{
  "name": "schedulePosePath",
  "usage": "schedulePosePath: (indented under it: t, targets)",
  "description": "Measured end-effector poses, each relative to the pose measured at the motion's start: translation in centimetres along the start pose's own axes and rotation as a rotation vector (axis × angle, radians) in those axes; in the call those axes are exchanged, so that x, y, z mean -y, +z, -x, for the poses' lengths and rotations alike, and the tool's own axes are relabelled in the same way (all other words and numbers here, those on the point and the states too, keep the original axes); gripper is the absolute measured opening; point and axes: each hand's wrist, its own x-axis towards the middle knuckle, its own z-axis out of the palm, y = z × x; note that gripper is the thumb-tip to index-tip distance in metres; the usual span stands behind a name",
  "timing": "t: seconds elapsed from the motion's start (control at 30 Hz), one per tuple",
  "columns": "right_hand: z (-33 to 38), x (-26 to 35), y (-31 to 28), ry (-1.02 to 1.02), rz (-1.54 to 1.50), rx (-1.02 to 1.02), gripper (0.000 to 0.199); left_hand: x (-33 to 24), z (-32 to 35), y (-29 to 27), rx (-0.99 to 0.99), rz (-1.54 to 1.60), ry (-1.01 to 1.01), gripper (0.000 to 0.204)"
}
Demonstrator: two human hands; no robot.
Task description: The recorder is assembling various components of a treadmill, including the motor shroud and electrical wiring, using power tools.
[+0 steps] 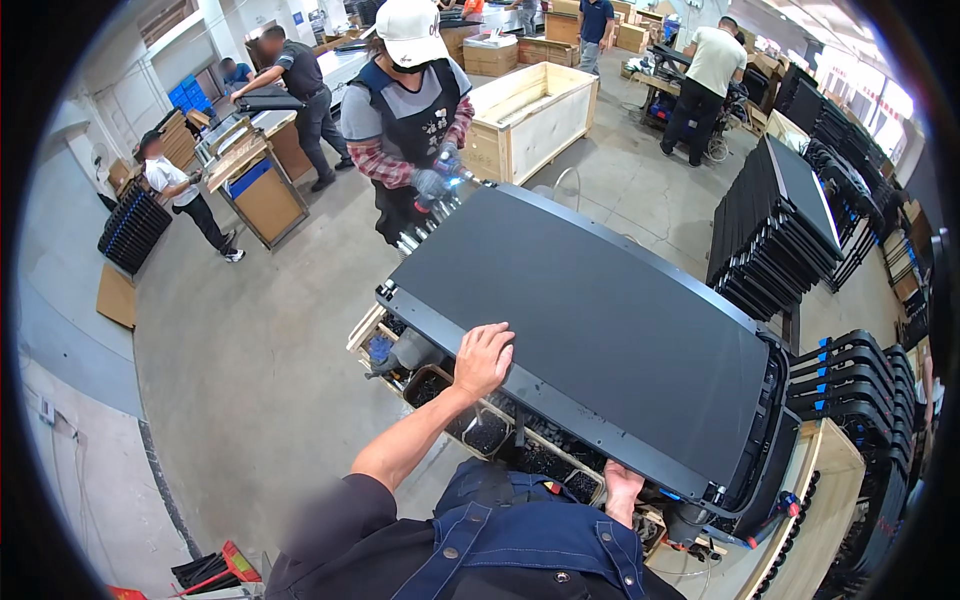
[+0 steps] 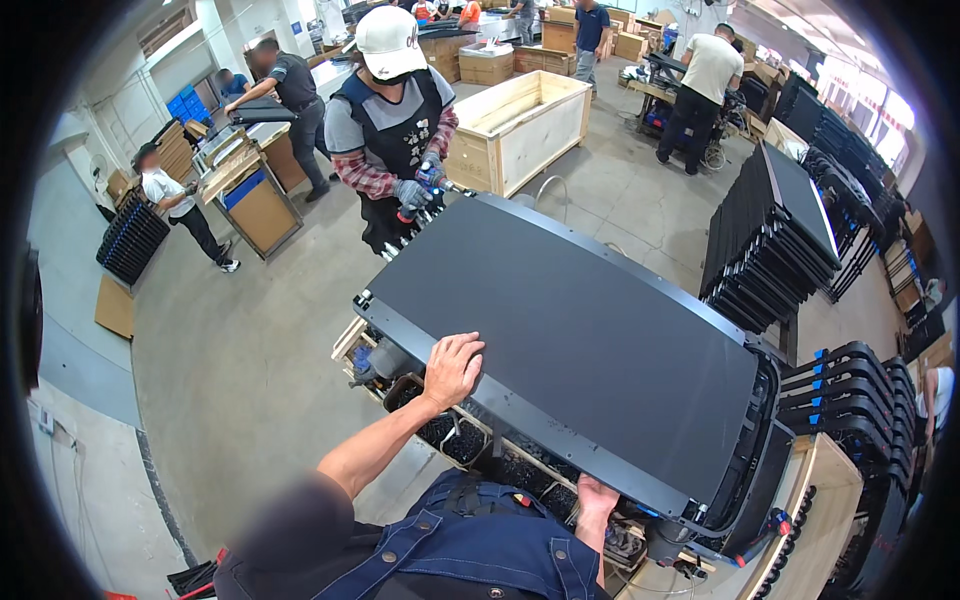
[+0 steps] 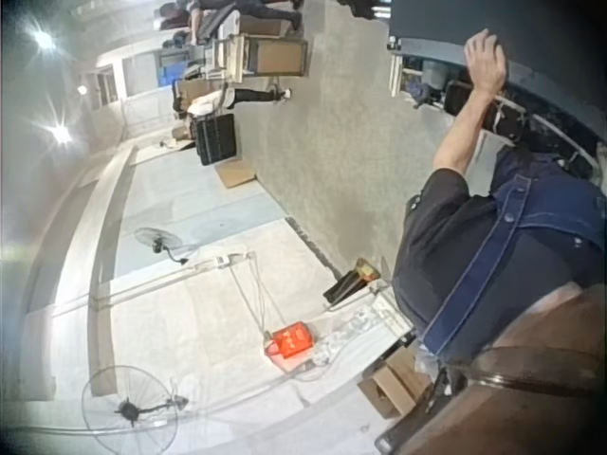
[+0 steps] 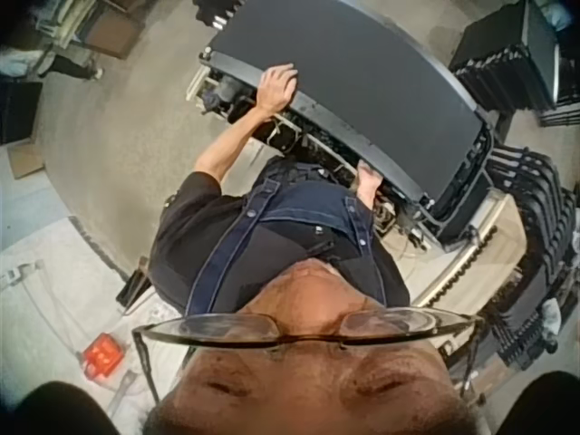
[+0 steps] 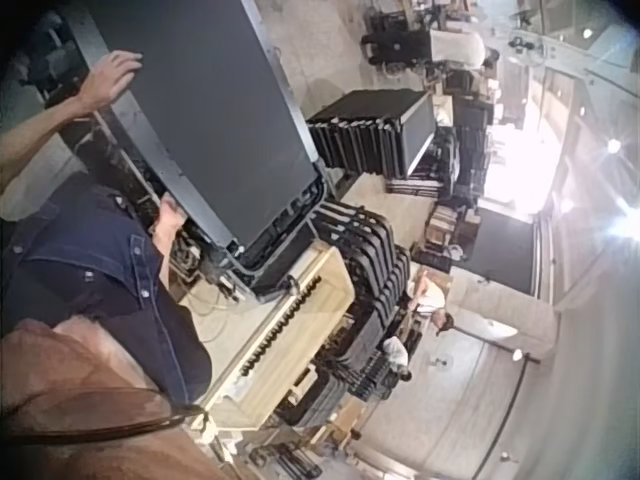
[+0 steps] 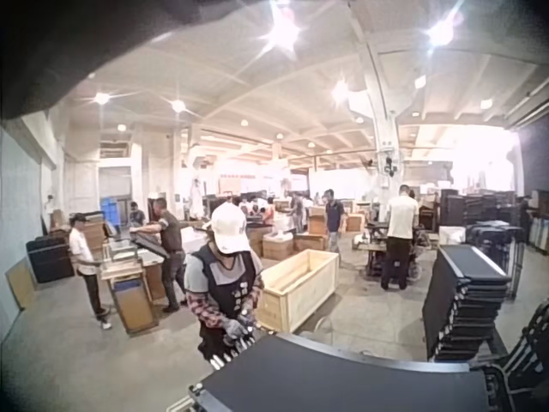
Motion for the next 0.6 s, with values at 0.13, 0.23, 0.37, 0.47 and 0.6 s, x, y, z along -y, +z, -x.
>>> schedulePosePath:
  t: [0.13,0.23,0.37,0.47,0.6]
  targets:
    - [-0.8,0.6,-0.7,0.007,-0.010,0.008,0.031,-0.2,-0.3,0.0,0.006,0.011,-0.011,0.025]
    - [-0.7,0.4,-0.6,0.026,-0.010,0.000,0.031,0.0,-0.2,0.0,0.010,0.010,-0.015,0.025]
    - [-0.3,0.3,-0.4,0.027,-0.003,0.008,0.032,-0.1,-0.3,0.1,0.008,0.012,-0.010,0.025]
    - [-0.2,0.1,-0.3,-0.006,-0.007,-0.008,0.032,-0.1,-0.4,0.1,0.000,0.006,0.007,0.025]
    - [-0.7,0.6,-1.2,0.021,0.000,0.054,0.032,-0.1,-0.3,0.0,-0.002,0.008,0.009,0.025]
